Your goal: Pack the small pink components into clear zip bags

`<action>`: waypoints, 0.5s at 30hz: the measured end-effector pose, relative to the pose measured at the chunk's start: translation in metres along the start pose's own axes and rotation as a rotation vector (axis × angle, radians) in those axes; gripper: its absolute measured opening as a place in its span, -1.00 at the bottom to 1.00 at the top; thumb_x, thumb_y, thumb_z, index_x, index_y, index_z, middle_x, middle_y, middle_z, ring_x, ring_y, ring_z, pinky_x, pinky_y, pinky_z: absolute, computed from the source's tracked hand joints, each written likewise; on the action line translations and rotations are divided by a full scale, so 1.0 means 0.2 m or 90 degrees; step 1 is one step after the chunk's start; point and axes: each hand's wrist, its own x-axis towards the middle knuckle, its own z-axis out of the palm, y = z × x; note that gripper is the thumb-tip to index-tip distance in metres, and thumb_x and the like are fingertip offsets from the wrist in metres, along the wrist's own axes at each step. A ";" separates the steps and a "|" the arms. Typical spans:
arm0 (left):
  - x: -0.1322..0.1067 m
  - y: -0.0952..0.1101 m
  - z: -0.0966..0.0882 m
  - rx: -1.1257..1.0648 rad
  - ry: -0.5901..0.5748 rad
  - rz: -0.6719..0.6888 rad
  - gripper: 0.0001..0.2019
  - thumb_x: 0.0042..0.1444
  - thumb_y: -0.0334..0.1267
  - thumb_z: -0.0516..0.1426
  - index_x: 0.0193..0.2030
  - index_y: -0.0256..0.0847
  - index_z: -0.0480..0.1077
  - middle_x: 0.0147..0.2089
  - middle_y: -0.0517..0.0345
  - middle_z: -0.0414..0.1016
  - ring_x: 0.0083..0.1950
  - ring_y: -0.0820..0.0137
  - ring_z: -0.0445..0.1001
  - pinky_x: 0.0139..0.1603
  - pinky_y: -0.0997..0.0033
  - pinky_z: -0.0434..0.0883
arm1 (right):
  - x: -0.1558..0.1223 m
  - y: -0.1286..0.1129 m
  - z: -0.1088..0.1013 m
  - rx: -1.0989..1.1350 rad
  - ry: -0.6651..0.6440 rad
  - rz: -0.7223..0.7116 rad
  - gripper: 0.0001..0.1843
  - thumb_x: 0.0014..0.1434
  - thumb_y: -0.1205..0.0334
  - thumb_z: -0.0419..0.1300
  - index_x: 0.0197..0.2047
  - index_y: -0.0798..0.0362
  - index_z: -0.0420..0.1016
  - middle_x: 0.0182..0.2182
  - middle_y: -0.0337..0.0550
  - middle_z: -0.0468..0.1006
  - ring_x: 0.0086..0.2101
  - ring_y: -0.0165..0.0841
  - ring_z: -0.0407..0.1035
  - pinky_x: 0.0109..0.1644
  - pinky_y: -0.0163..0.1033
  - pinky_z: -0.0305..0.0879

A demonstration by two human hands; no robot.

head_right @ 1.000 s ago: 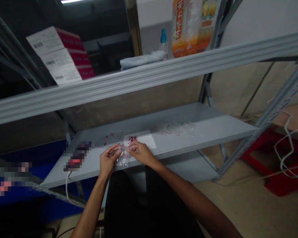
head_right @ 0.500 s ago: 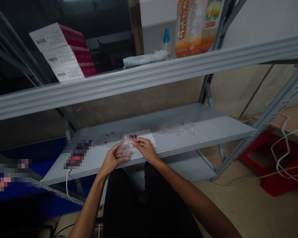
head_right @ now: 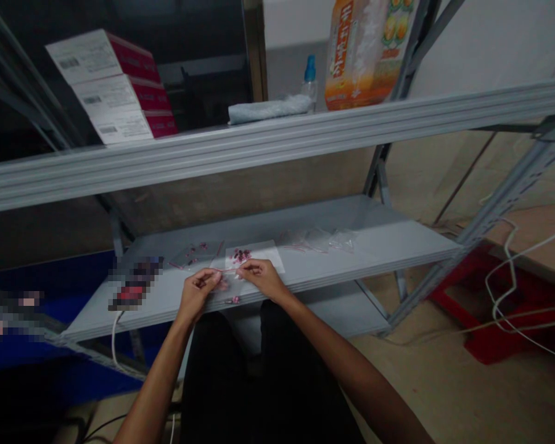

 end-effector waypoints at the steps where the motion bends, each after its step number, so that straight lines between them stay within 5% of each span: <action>1: 0.00 0.00 0.00 -0.009 0.001 -0.003 -0.71 -0.01 -0.09 0.33 -0.25 -0.27 0.52 -0.39 0.11 0.60 -0.39 0.34 0.59 -0.26 0.40 0.47 | 0.00 0.00 0.00 -0.002 0.006 -0.004 -0.67 0.07 -0.04 0.33 -0.35 0.09 0.54 -0.42 -0.19 0.54 -0.38 -0.37 0.41 -0.25 -0.28 0.30; 15: 0.01 -0.06 -0.02 0.035 0.015 0.005 -0.71 -0.03 -0.09 0.34 -0.31 -0.28 0.49 -0.41 0.14 0.56 -0.38 0.35 0.57 -0.27 0.41 0.46 | -0.02 -0.01 0.04 -0.094 -0.038 -0.056 -0.70 0.20 0.01 0.21 -0.35 0.10 0.44 -0.45 -0.24 0.41 -0.45 -0.43 0.27 -0.35 -0.35 0.16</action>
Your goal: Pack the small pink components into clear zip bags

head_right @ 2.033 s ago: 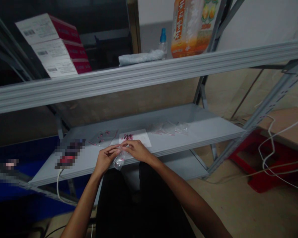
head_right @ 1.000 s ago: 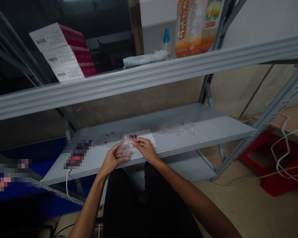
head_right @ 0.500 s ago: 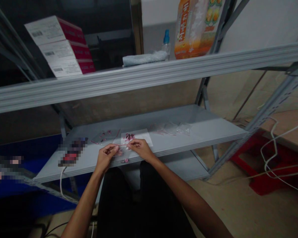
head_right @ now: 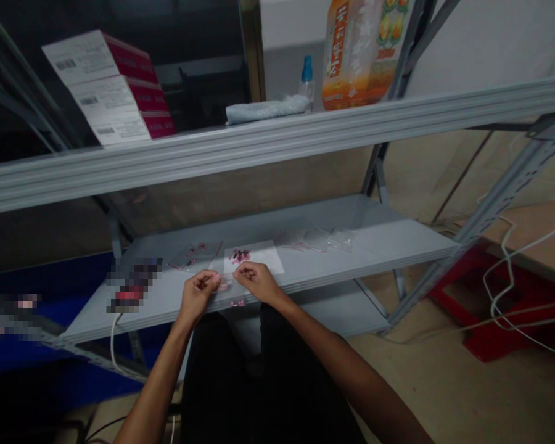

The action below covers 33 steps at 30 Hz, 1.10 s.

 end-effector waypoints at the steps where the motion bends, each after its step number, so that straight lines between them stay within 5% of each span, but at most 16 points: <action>1: 0.00 0.00 0.00 0.007 -0.007 0.003 -0.72 -0.02 -0.09 0.33 -0.31 -0.28 0.49 -0.40 0.13 0.56 -0.37 0.34 0.57 -0.26 0.41 0.46 | 0.00 0.00 0.00 -0.003 0.001 -0.008 -0.70 0.21 0.01 0.20 -0.36 0.10 0.44 -0.45 -0.23 0.41 -0.44 -0.43 0.27 -0.35 -0.35 0.16; 7: -0.02 0.05 -0.01 0.037 -0.076 0.001 -0.73 0.07 -0.08 0.28 -0.26 -0.28 0.52 -0.35 0.04 0.61 -0.34 0.31 0.59 -0.19 0.36 0.47 | -0.01 -0.01 0.00 -0.002 -0.009 -0.009 -0.69 0.23 0.01 0.18 -0.36 0.10 0.42 -0.45 -0.24 0.40 -0.45 -0.44 0.27 -0.35 -0.35 0.16; 20: -0.02 0.04 0.01 0.047 -0.102 0.000 -0.73 -0.01 -0.13 0.33 -0.24 -0.27 0.53 -0.35 0.06 0.62 -0.34 0.32 0.58 -0.23 0.37 0.48 | -0.02 0.01 0.02 -0.076 -0.033 -0.024 -0.71 0.24 0.03 0.19 -0.32 0.10 0.51 -0.43 -0.21 0.49 -0.43 -0.41 0.34 -0.34 -0.34 0.21; 28: -0.02 0.05 0.02 0.008 -0.025 0.013 -0.76 0.01 -0.13 0.31 -0.32 -0.26 0.46 -0.46 0.14 0.56 -0.44 0.39 0.53 -0.28 0.41 0.43 | 0.00 0.02 0.03 -0.015 -0.009 0.021 -0.64 0.19 -0.07 0.21 -0.33 0.10 0.48 -0.44 -0.22 0.47 -0.44 -0.42 0.32 -0.34 -0.34 0.22; 33: -0.03 0.07 0.02 0.029 -0.056 0.010 -0.72 -0.01 -0.09 0.32 -0.26 -0.26 0.51 -0.35 0.09 0.58 -0.39 0.36 0.53 -0.27 0.39 0.43 | 0.00 -0.01 0.01 0.013 0.000 0.016 -0.64 0.17 -0.08 0.24 -0.37 0.09 0.47 -0.48 -0.25 0.43 -0.47 -0.43 0.28 -0.38 -0.35 0.18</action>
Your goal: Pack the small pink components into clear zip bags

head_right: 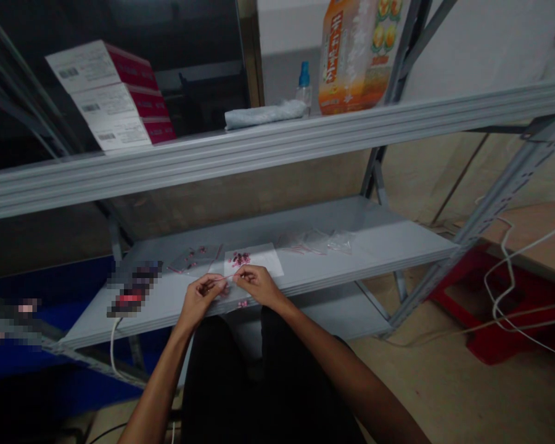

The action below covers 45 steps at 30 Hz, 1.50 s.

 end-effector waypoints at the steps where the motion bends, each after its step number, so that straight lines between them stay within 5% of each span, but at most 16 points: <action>1: 0.00 0.00 0.00 0.015 -0.005 0.002 -0.72 -0.01 -0.09 0.32 -0.27 -0.26 0.52 -0.36 0.09 0.57 -0.39 0.36 0.52 -0.29 0.40 0.42 | 0.00 0.00 0.00 0.000 -0.006 0.000 -0.64 0.17 -0.07 0.23 -0.37 0.09 0.48 -0.48 -0.25 0.42 -0.48 -0.44 0.26 -0.39 -0.36 0.16; 9: 0.00 0.02 0.00 0.124 0.048 0.041 -0.80 0.04 -0.13 0.28 -0.41 -0.24 0.54 -0.48 0.12 0.56 -0.41 0.34 0.50 -0.30 0.40 0.38 | 0.00 0.03 0.03 -0.028 -0.033 -0.010 -0.64 0.21 -0.04 0.21 -0.36 0.11 0.52 -0.52 -0.24 0.45 -0.51 -0.43 0.27 -0.41 -0.35 0.16; 12: 0.00 0.08 -0.05 0.184 0.238 0.128 -0.84 0.03 -0.15 0.29 -0.34 -0.18 0.60 -0.31 0.08 0.64 -0.25 0.25 0.55 -0.12 0.29 0.43 | 0.03 -0.02 -0.03 -0.132 0.031 -0.063 -0.65 0.30 0.02 0.11 -0.34 0.09 0.54 -0.42 -0.14 0.54 -0.41 -0.36 0.37 -0.31 -0.29 0.26; 15: 0.01 0.11 -0.15 0.243 0.456 0.294 -0.80 0.07 -0.18 0.27 -0.15 -0.11 0.60 -0.13 0.07 0.63 -0.12 0.22 0.54 0.04 0.16 0.41 | 0.05 -0.11 -0.19 -0.394 0.188 -0.136 -0.72 0.32 0.16 0.08 -0.29 0.06 0.57 -0.33 -0.06 0.57 -0.25 -0.24 0.38 -0.08 -0.15 0.26; 17: 0.03 0.09 -0.22 0.301 0.460 0.354 -0.77 0.09 -0.20 0.26 -0.09 -0.09 0.59 -0.01 0.05 0.61 -0.02 0.18 0.52 0.13 0.08 0.36 | 0.05 -0.14 -0.34 -0.588 0.270 -0.158 -0.77 0.28 0.26 0.09 -0.18 0.06 0.59 -0.16 0.03 0.56 -0.08 -0.13 0.32 0.05 -0.04 0.18; 21: 0.08 -0.02 -0.29 0.413 0.373 0.319 -0.77 0.13 -0.16 0.21 -0.11 -0.13 0.59 0.07 -0.02 0.56 0.14 0.11 0.43 0.22 -0.02 0.28 | 0.02 -0.10 -0.56 -0.841 0.268 -0.096 -0.53 0.16 0.45 0.11 0.14 0.09 0.46 0.06 0.12 0.48 0.09 -0.01 0.20 0.07 0.03 0.09; 26: 0.10 -0.08 -0.29 0.462 0.328 0.264 -0.79 0.09 -0.19 0.22 -0.17 -0.18 0.60 -0.08 -0.09 0.62 0.24 0.03 0.32 0.28 -0.07 0.17 | 0.00 -0.05 -0.64 -0.907 0.227 -0.003 -0.72 0.19 0.48 0.06 -0.20 0.12 0.60 -0.24 0.11 0.60 -0.11 -0.09 0.36 -0.01 -0.02 0.10; 31: 0.06 -0.05 -0.26 0.514 0.321 0.291 -0.80 0.09 -0.25 0.21 -0.16 -0.17 0.58 0.01 -0.08 0.57 0.27 0.04 0.24 0.30 -0.08 0.10 | 0.00 -0.18 -0.56 -0.749 0.319 -0.162 -0.70 0.29 0.38 0.03 -0.03 0.10 0.54 -0.06 0.03 0.57 -0.02 -0.14 0.36 0.05 -0.04 0.16; 35: 0.04 0.02 -0.22 0.495 0.318 0.297 -0.82 0.11 -0.22 0.20 -0.17 -0.15 0.57 0.02 -0.05 0.56 0.25 0.04 0.24 0.31 -0.10 0.10 | -0.02 -0.30 -0.33 -0.500 0.286 -0.258 -0.75 0.32 0.30 0.05 -0.07 0.03 0.55 -0.09 -0.02 0.57 -0.04 -0.19 0.40 0.10 -0.05 0.24; 39: 0.00 0.14 -0.13 0.295 0.183 0.210 -0.68 0.09 -0.14 0.23 0.00 -0.11 0.52 0.13 -0.01 0.51 0.29 0.07 0.25 0.32 -0.01 0.15 | -0.04 -0.30 -0.06 -0.240 0.214 -0.201 -0.82 0.29 0.21 0.13 -0.13 0.00 0.56 -0.19 -0.09 0.58 -0.20 -0.27 0.48 -0.08 -0.17 0.39; 42: -0.04 0.18 -0.06 0.082 0.008 0.068 -0.48 -0.01 -0.14 0.31 0.13 -0.13 0.42 0.09 -0.03 0.51 0.03 0.16 0.50 0.03 0.17 0.45 | -0.03 -0.22 0.05 -0.114 0.163 -0.145 -0.80 0.26 0.19 0.17 -0.09 0.01 0.56 -0.21 -0.11 0.58 -0.34 -0.34 0.50 -0.22 -0.23 0.44; 45: -0.04 0.15 -0.06 0.011 0.008 -0.018 -0.52 -0.09 -0.17 0.36 0.01 -0.21 0.45 -0.18 0.06 0.57 -0.29 0.33 0.54 -0.25 0.32 0.51 | -0.01 -0.13 0.07 -0.143 0.146 -0.127 -0.79 0.24 0.18 0.19 -0.08 0.00 0.57 -0.21 -0.10 0.60 -0.31 -0.31 0.50 -0.20 -0.23 0.45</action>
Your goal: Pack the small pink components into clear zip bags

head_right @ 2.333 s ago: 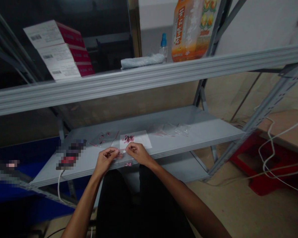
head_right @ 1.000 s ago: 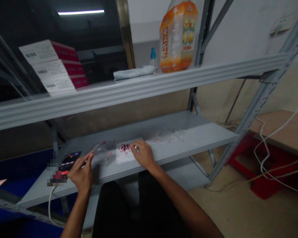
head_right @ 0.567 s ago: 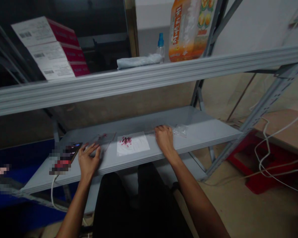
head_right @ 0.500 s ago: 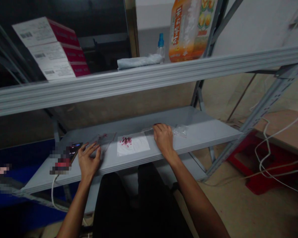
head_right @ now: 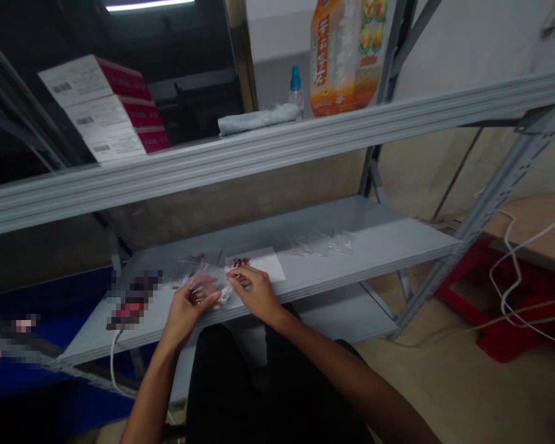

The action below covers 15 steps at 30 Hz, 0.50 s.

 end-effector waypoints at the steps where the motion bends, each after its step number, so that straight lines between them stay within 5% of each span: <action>1: 0.01 -0.01 -0.01 -0.007 0.033 -0.008 -0.54 -0.11 -0.19 0.37 -0.03 -0.23 0.45 -0.27 0.11 0.57 -0.35 0.37 0.52 -0.28 0.35 0.49 | 0.01 0.03 -0.01 -0.033 0.000 -0.008 -0.79 0.25 0.19 0.18 -0.08 0.00 0.57 -0.20 -0.10 0.60 -0.29 -0.30 0.50 -0.19 -0.22 0.44; 7: 0.06 -0.05 -0.14 -0.022 0.161 0.004 -0.69 -0.14 -0.23 0.38 -0.22 -0.26 0.52 -0.28 0.10 0.58 -0.26 0.40 0.52 -0.17 0.45 0.41 | 0.04 0.14 -0.09 -0.313 -0.027 -0.104 -0.74 0.28 0.30 0.10 -0.03 0.01 0.55 -0.12 -0.04 0.53 -0.06 -0.20 0.37 0.07 -0.07 0.31; 12: 0.05 -0.06 -0.15 -0.075 0.166 -0.001 -0.78 -0.08 -0.16 0.34 -0.37 -0.24 0.48 -0.36 0.17 0.54 -0.27 0.38 0.51 -0.21 0.45 0.41 | 0.02 0.17 -0.07 -0.461 -0.104 -0.127 -0.72 0.25 0.34 0.12 -0.02 0.04 0.56 -0.13 0.01 0.48 -0.09 -0.17 0.30 0.06 -0.04 0.29; 15: 0.05 -0.09 -0.12 -0.090 0.153 -0.011 -0.71 -0.11 -0.17 0.37 -0.30 -0.22 0.43 -0.35 0.20 0.53 -0.34 0.42 0.52 -0.30 0.49 0.40 | 0.01 0.17 -0.06 -0.490 -0.113 -0.121 -0.74 0.25 0.34 0.12 -0.05 0.06 0.58 -0.14 0.02 0.48 -0.11 -0.17 0.29 0.06 -0.04 0.28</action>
